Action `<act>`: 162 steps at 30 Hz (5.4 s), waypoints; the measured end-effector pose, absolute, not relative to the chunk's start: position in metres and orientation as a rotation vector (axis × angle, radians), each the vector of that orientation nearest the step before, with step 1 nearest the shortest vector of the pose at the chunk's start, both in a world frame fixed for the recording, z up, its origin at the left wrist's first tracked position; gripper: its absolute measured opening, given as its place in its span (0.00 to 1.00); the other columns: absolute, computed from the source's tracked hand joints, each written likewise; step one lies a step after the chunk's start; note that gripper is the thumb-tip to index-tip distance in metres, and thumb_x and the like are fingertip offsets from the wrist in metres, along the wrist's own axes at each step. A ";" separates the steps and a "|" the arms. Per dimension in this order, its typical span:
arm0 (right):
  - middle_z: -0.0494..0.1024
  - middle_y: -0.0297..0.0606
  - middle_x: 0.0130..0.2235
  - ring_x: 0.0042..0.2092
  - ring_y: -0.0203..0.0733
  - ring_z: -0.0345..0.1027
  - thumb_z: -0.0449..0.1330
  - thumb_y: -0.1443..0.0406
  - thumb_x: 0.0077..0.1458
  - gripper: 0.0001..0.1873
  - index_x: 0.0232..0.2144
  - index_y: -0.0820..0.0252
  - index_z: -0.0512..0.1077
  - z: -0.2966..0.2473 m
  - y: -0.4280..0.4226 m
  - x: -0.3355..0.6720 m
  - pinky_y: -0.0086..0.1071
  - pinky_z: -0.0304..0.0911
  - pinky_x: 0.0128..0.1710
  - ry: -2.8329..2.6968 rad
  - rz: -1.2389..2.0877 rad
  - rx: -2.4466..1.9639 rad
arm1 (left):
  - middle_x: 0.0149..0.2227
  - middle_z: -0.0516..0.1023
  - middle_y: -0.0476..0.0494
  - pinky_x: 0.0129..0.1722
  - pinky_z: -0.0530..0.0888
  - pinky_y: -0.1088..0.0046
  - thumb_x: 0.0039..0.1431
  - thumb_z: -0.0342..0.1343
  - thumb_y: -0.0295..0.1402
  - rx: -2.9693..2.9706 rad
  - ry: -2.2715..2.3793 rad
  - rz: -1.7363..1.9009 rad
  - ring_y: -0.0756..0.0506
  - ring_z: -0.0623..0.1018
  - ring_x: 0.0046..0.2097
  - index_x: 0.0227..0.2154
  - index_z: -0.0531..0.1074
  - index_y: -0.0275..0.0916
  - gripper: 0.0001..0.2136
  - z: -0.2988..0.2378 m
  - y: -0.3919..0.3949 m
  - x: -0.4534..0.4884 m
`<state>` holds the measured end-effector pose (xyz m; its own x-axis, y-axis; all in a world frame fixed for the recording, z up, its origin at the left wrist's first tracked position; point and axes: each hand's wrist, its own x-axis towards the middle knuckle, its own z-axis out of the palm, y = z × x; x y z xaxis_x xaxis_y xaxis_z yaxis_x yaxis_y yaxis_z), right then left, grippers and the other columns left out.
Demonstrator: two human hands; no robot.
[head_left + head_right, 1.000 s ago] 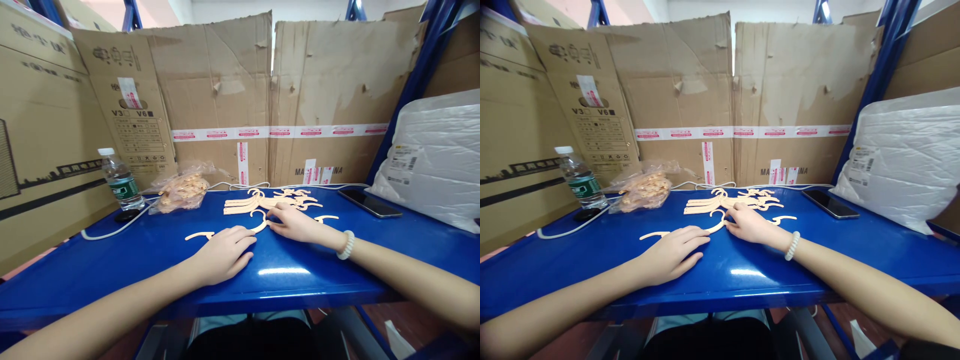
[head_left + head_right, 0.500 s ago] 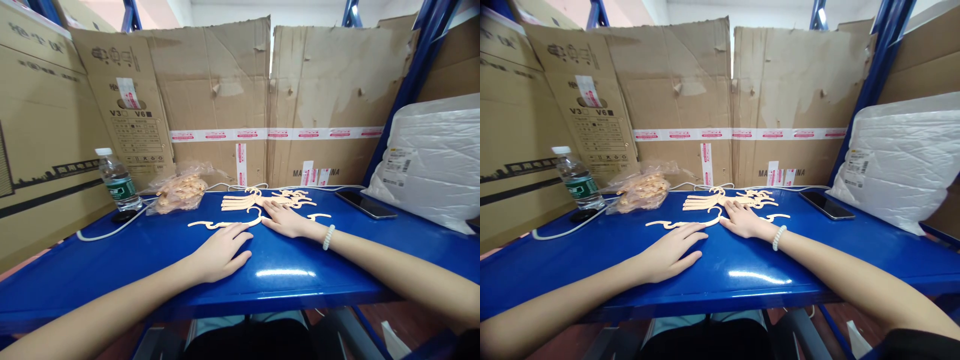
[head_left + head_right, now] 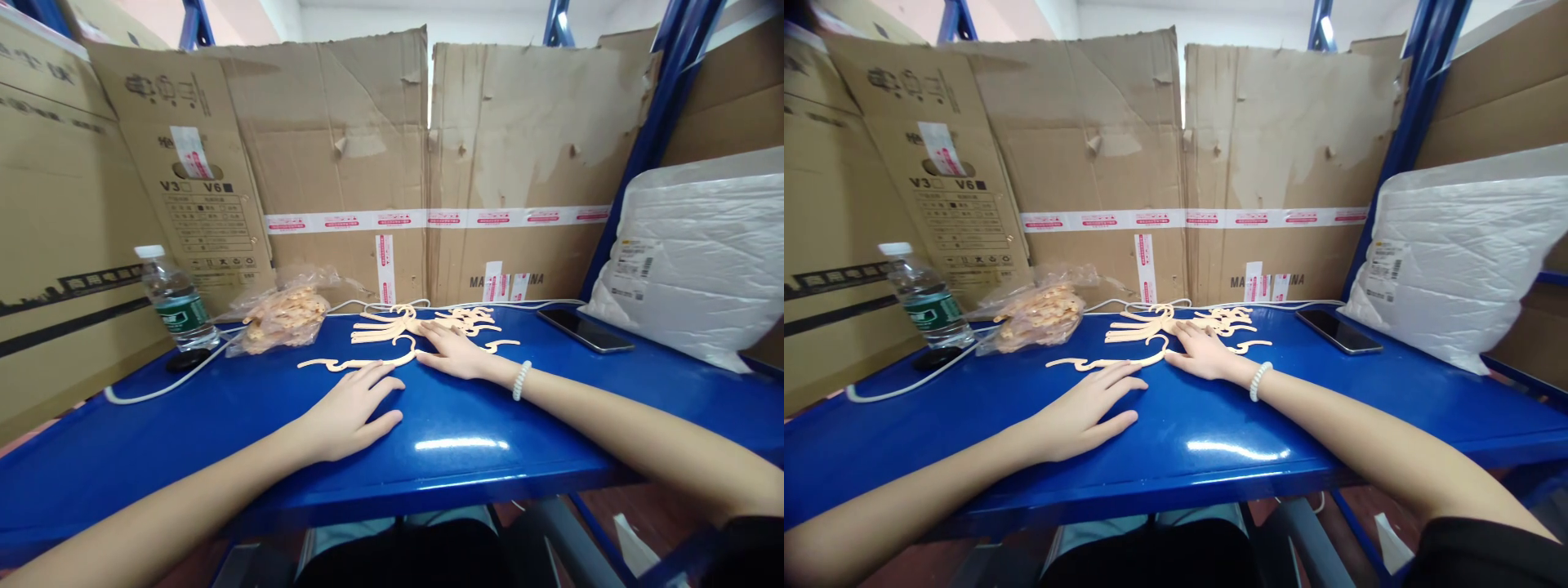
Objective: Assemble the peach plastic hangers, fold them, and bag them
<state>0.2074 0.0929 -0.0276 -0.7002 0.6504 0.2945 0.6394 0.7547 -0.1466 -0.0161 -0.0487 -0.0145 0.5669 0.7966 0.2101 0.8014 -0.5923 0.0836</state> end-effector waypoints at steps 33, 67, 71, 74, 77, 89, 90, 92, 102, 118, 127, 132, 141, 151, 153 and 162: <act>0.79 0.41 0.39 0.41 0.47 0.72 0.61 0.61 0.43 0.18 0.38 0.62 0.76 0.024 0.135 0.313 0.34 0.65 0.39 -2.917 0.417 -1.243 | 0.62 0.64 0.36 0.61 0.62 0.57 0.67 0.43 0.38 -2.852 -1.253 -0.257 0.38 0.64 0.62 0.57 0.64 0.39 0.19 -0.009 -0.051 -0.019; 0.78 0.37 0.29 0.29 0.38 0.68 0.57 0.66 0.54 0.06 0.29 0.60 0.74 0.019 0.078 0.248 0.29 0.53 0.27 -2.857 -0.166 -1.085 | 0.67 0.52 0.38 0.62 0.55 0.46 0.66 0.42 0.48 -2.880 -1.433 -0.300 0.33 0.50 0.68 0.62 0.59 0.45 0.25 -0.012 -0.050 -0.025; 0.78 0.37 0.29 0.29 0.38 0.68 0.57 0.67 0.54 0.05 0.29 0.60 0.74 0.019 0.078 0.247 0.29 0.52 0.27 -2.853 -0.182 -1.104 | 0.68 0.50 0.39 0.63 0.54 0.47 0.66 0.40 0.49 -2.878 -1.447 -0.246 0.33 0.48 0.68 0.62 0.58 0.45 0.25 -0.011 -0.050 -0.024; 0.78 0.37 0.29 0.29 0.37 0.68 0.57 0.66 0.54 0.05 0.29 0.60 0.73 0.019 0.078 0.247 0.29 0.52 0.27 -2.847 -0.180 -1.107 | 0.68 0.50 0.38 0.63 0.54 0.47 0.66 0.39 0.49 -2.878 -1.456 -0.233 0.34 0.48 0.68 0.62 0.58 0.45 0.26 -0.012 -0.050 -0.025; 0.78 0.37 0.29 0.29 0.37 0.67 0.57 0.66 0.54 0.05 0.29 0.60 0.73 0.019 0.078 0.247 0.29 0.52 0.27 -2.847 -0.170 -1.110 | 0.68 0.50 0.39 0.63 0.54 0.47 0.66 0.40 0.49 -2.879 -1.444 -0.257 0.33 0.48 0.68 0.62 0.58 0.45 0.25 -0.013 -0.050 -0.026; 0.78 0.36 0.30 0.30 0.38 0.69 0.54 0.64 0.56 0.09 0.31 0.59 0.74 0.023 0.102 0.269 0.28 0.55 0.29 -2.652 -0.186 -1.046 | 0.50 0.76 0.43 0.52 0.69 0.65 0.65 0.47 0.31 -2.850 -1.138 -0.527 0.44 0.74 0.51 0.46 0.71 0.41 0.11 -0.014 -0.039 -0.026; 0.78 0.37 0.30 0.31 0.39 0.70 0.53 0.63 0.56 0.09 0.32 0.59 0.74 0.024 0.108 0.276 0.28 0.55 0.29 -2.587 -0.209 -1.094 | 0.50 0.75 0.43 0.52 0.69 0.65 0.64 0.47 0.31 -2.851 -1.131 -0.534 0.44 0.74 0.51 0.45 0.71 0.41 0.11 -0.015 -0.038 -0.027; 0.79 0.37 0.31 0.32 0.41 0.71 0.54 0.63 0.56 0.09 0.32 0.58 0.74 0.026 0.121 0.290 0.28 0.56 0.29 -2.475 -0.285 -1.195 | 0.50 0.75 0.43 0.52 0.69 0.66 0.64 0.47 0.30 -2.854 -1.120 -0.542 0.44 0.74 0.51 0.46 0.71 0.41 0.11 -0.017 -0.038 -0.028; 0.80 0.44 0.41 0.42 0.46 0.74 0.53 0.65 0.57 0.14 0.42 0.61 0.75 0.004 0.167 0.311 0.31 0.64 0.38 -2.535 -0.329 -1.346 | 0.49 0.74 0.40 0.51 0.69 0.66 0.65 0.46 0.29 -2.871 -1.069 -0.517 0.43 0.73 0.51 0.46 0.70 0.39 0.11 -0.015 -0.039 -0.026; 0.80 0.48 0.38 0.42 0.49 0.73 0.55 0.75 0.52 0.15 0.37 0.62 0.78 0.007 0.215 0.248 0.33 0.62 0.36 -2.835 -0.507 -1.294 | 0.49 0.74 0.40 0.52 0.69 0.64 0.66 0.44 0.29 -2.840 -1.056 -0.470 0.43 0.73 0.51 0.46 0.69 0.38 0.11 -0.014 -0.042 -0.025; 0.76 0.49 0.39 0.46 0.50 0.68 0.59 0.72 0.51 0.07 0.33 0.63 0.77 0.016 0.209 0.244 0.32 0.62 0.38 -2.725 -0.472 -1.101 | 0.49 0.74 0.41 0.52 0.69 0.63 0.64 0.45 0.28 -2.836 -1.068 -0.509 0.43 0.73 0.51 0.45 0.70 0.39 0.11 -0.016 -0.042 -0.026; 0.76 0.48 0.42 0.43 0.44 0.71 0.53 0.63 0.61 0.14 0.42 0.65 0.73 0.025 0.184 0.231 0.33 0.66 0.42 -2.508 -0.229 -1.020 | 0.47 0.75 0.42 0.52 0.70 0.62 0.61 0.51 0.28 -2.987 -1.244 -0.788 0.43 0.73 0.51 0.45 0.70 0.41 0.11 -0.014 -0.043 -0.022; 0.77 0.35 0.28 0.28 0.34 0.73 0.65 0.55 0.49 0.16 0.31 0.64 0.74 0.002 0.044 0.170 0.29 0.72 0.31 -2.190 1.494 -0.545 | 0.45 0.76 0.39 0.33 0.75 0.73 0.51 0.64 0.36 -2.678 -2.108 -2.518 0.47 0.79 0.37 0.46 0.70 0.40 0.19 -0.007 -0.038 -0.012; 0.70 0.26 0.28 0.26 0.38 0.75 0.70 0.58 0.42 0.24 0.31 0.57 0.59 -0.009 0.025 0.150 0.30 0.73 0.25 -1.786 1.339 -0.506 | 0.30 0.78 0.47 0.33 0.71 0.80 0.40 0.72 0.30 -2.340 -2.019 -3.134 0.54 0.74 0.30 0.29 0.76 0.34 0.13 -0.020 -0.026 -0.017; 0.69 0.27 0.30 0.28 0.37 0.75 0.68 0.58 0.46 0.21 0.30 0.57 0.58 -0.008 0.019 0.150 0.30 0.73 0.27 -1.825 1.251 -0.448 | 0.28 0.77 0.47 0.33 0.71 0.80 0.40 0.72 0.31 -2.381 -2.044 -3.149 0.54 0.74 0.30 0.27 0.76 0.33 0.12 -0.021 -0.026 -0.016; 0.77 0.43 0.39 0.39 0.43 0.72 0.48 0.69 0.63 0.11 0.44 0.60 0.67 0.010 0.076 0.186 0.33 0.63 0.38 -2.421 -0.052 -0.863 | 0.32 0.79 0.44 0.28 0.73 0.80 0.53 0.65 0.32 -2.127 -2.019 -3.120 0.54 0.75 0.27 0.30 0.71 0.34 0.08 -0.007 -0.027 -0.022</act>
<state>0.1859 0.0763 0.0104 -0.6338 0.5713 0.5213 0.5933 0.7916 -0.1462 -0.0219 -0.0266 -0.0074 -0.0678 0.9941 0.0843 -0.3301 -0.1021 0.9384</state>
